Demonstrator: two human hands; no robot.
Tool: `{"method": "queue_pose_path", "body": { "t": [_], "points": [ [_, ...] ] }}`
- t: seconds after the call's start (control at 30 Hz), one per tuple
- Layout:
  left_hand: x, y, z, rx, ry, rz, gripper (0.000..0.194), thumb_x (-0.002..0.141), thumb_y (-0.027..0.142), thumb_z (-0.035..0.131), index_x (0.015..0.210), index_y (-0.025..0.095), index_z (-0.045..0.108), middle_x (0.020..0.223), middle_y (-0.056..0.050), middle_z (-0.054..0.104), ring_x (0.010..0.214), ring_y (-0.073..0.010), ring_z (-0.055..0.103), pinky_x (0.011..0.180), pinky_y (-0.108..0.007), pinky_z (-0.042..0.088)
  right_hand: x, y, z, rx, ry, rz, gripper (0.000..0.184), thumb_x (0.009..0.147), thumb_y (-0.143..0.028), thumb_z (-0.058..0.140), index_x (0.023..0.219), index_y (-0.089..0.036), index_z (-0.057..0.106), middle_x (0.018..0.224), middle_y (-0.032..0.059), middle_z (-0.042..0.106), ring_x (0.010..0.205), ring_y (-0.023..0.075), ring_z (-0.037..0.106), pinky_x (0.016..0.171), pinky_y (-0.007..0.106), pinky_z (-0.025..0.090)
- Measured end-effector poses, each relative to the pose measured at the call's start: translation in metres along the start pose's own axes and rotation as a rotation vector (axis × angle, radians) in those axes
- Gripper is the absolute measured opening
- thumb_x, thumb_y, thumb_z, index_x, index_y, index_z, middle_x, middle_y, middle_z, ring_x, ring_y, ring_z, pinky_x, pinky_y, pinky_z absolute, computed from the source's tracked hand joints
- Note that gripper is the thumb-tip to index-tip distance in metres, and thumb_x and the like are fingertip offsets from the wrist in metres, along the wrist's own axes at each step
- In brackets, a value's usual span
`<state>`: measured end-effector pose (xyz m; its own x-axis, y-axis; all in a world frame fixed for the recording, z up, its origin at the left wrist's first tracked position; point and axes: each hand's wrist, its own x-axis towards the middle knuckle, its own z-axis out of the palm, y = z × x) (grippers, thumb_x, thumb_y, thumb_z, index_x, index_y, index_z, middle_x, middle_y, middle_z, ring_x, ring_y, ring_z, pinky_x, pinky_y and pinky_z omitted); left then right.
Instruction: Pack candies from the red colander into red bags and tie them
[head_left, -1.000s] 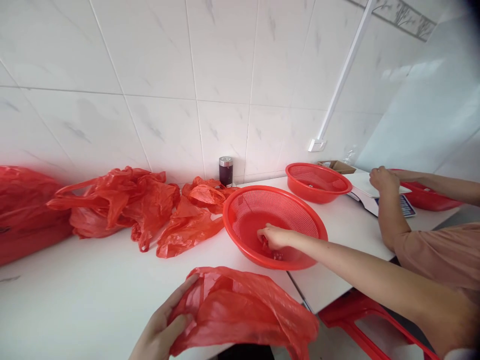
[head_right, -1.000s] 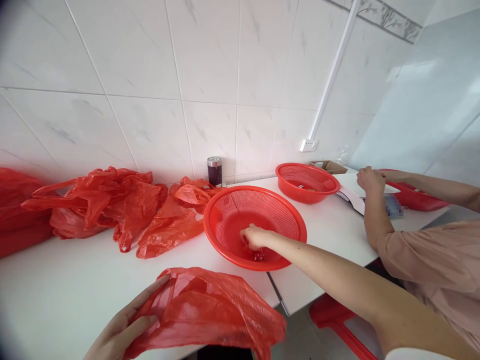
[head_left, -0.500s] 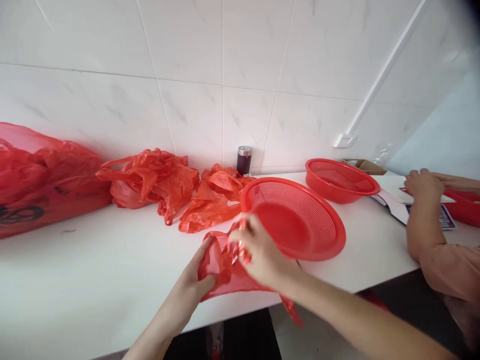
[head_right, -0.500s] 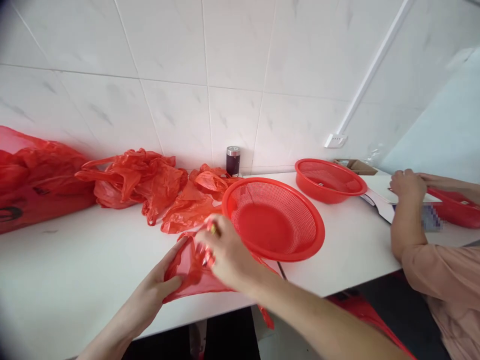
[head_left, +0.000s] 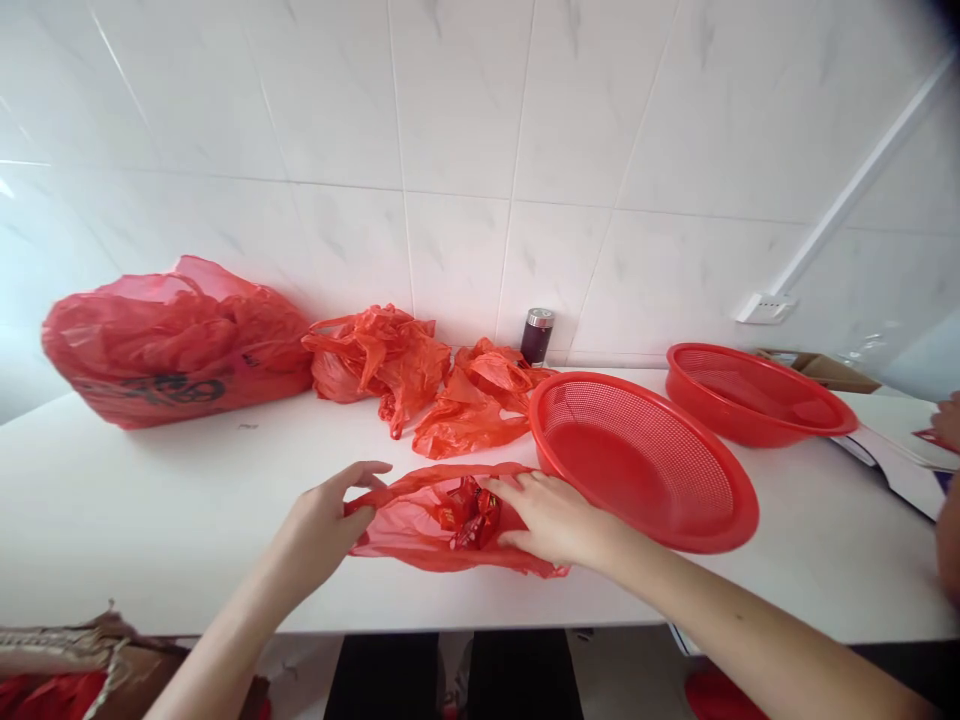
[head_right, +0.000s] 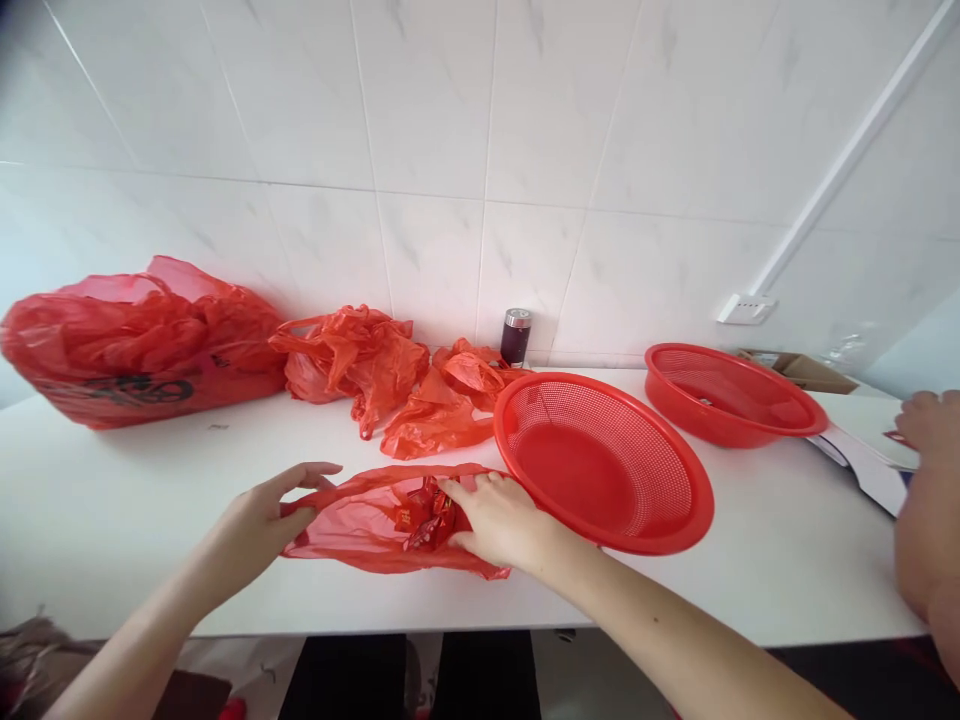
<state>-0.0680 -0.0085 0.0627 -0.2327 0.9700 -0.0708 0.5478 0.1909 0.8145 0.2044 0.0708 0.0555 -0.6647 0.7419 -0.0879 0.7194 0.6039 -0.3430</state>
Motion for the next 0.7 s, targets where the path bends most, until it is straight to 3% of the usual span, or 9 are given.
{"method": "queue_pose_path", "body": {
  "t": [0.1, 0.17, 0.27, 0.33, 0.4, 0.47, 0.57, 0.63, 0.7],
  "points": [
    [0.009, -0.008, -0.028, 0.07, -0.132, -0.031, 0.023, 0.071, 0.025, 0.053, 0.086, 0.02, 0.069, 0.064, 0.001, 0.062, 0.054, -0.0135, 0.053, 0.05, -0.021, 0.039, -0.018, -0.006, -0.022, -0.042, -0.099, -0.045, 0.052, 0.082, -0.05, 0.064, 0.13, -0.037, 0.054, 0.101, 0.0082, 0.066, 0.101, 0.0365, 0.057, 0.085, 0.047, 0.047],
    [0.017, -0.012, -0.048, 0.07, -0.203, -0.049, 0.017, 0.069, 0.028, 0.058, 0.079, 0.019, 0.07, 0.057, 0.002, 0.057, 0.055, -0.0141, 0.051, 0.051, -0.021, 0.037, -0.028, -0.005, -0.039, -0.077, -0.142, -0.144, 0.044, 0.08, -0.053, 0.065, 0.12, -0.035, 0.062, 0.087, 0.0067, 0.067, 0.094, 0.033, 0.059, 0.085, 0.046, 0.046],
    [0.024, -0.013, -0.074, 0.024, -0.228, -0.059, 0.021, 0.07, 0.034, 0.064, 0.083, 0.019, 0.071, 0.063, 0.002, 0.059, 0.06, -0.0142, 0.05, 0.053, -0.021, 0.037, -0.035, 0.001, -0.07, -0.162, -0.115, -0.279, 0.014, 0.087, -0.028, 0.059, 0.089, -0.027, 0.073, 0.072, 0.0046, 0.065, 0.08, 0.0248, 0.061, 0.088, 0.043, 0.044],
    [0.025, -0.008, -0.085, -0.059, -0.179, -0.024, 0.026, 0.074, 0.04, 0.065, 0.089, 0.019, 0.07, 0.071, 0.001, 0.063, 0.066, -0.0144, 0.052, 0.057, -0.021, 0.039, -0.034, 0.006, -0.092, -0.076, 0.012, -0.278, 0.024, 0.089, -0.019, 0.049, 0.09, -0.024, 0.072, 0.084, 0.004, 0.068, 0.082, 0.0211, 0.062, 0.085, 0.038, 0.045],
    [0.022, 0.001, -0.091, -0.232, -0.07, 0.043, 0.03, 0.077, 0.045, 0.065, 0.094, 0.021, 0.069, 0.084, 0.0, 0.067, 0.076, -0.0152, 0.056, 0.064, -0.022, 0.044, -0.031, 0.009, -0.11, 0.137, 0.204, -0.256, 0.028, 0.092, -0.022, 0.044, 0.106, -0.026, 0.068, 0.104, 0.0035, 0.066, 0.095, 0.0198, 0.061, 0.085, 0.035, 0.046],
    [0.019, 0.012, -0.092, -0.384, -0.004, 0.084, 0.031, 0.077, 0.047, 0.066, 0.096, 0.023, 0.068, 0.095, -0.001, 0.069, 0.083, -0.0161, 0.058, 0.071, -0.023, 0.048, -0.026, 0.01, -0.123, 0.272, 0.283, -0.276, 0.028, 0.093, -0.029, 0.045, 0.111, -0.027, 0.066, 0.112, 0.0034, 0.063, 0.102, 0.0194, 0.058, 0.088, 0.034, 0.045],
    [0.014, 0.029, -0.091, -0.442, -0.096, 0.15, 0.026, 0.078, 0.042, 0.066, 0.095, 0.022, 0.07, 0.098, -0.003, 0.07, 0.088, -0.0176, 0.06, 0.076, -0.026, 0.05, -0.02, 0.011, -0.134, 0.253, 0.225, -0.284, 0.026, 0.09, -0.032, 0.05, 0.104, -0.027, 0.071, 0.103, 0.0043, 0.062, 0.092, 0.018, 0.059, 0.08, 0.032, 0.045],
    [0.012, 0.041, -0.092, -0.524, -0.127, 0.244, 0.022, 0.083, 0.037, 0.061, 0.095, 0.021, 0.071, 0.101, -0.005, 0.07, 0.095, -0.0203, 0.06, 0.082, -0.029, 0.05, -0.016, 0.011, -0.142, 0.293, 0.3, -0.256, 0.028, 0.09, -0.032, 0.049, 0.105, -0.025, 0.071, 0.096, 0.0041, 0.061, 0.084, 0.016, 0.058, 0.075, 0.031, 0.045],
    [0.009, 0.055, -0.093, -0.646, -0.058, 0.353, 0.022, 0.086, 0.032, 0.054, 0.087, 0.019, 0.072, 0.106, -0.007, 0.069, 0.103, -0.0242, 0.059, 0.087, -0.035, 0.05, -0.012, 0.011, -0.149, 0.379, 0.384, -0.232, 0.028, 0.089, -0.035, 0.05, 0.106, -0.023, 0.07, 0.085, 0.0026, 0.061, 0.074, 0.014, 0.056, 0.069, 0.029, 0.045]
  ]
}}
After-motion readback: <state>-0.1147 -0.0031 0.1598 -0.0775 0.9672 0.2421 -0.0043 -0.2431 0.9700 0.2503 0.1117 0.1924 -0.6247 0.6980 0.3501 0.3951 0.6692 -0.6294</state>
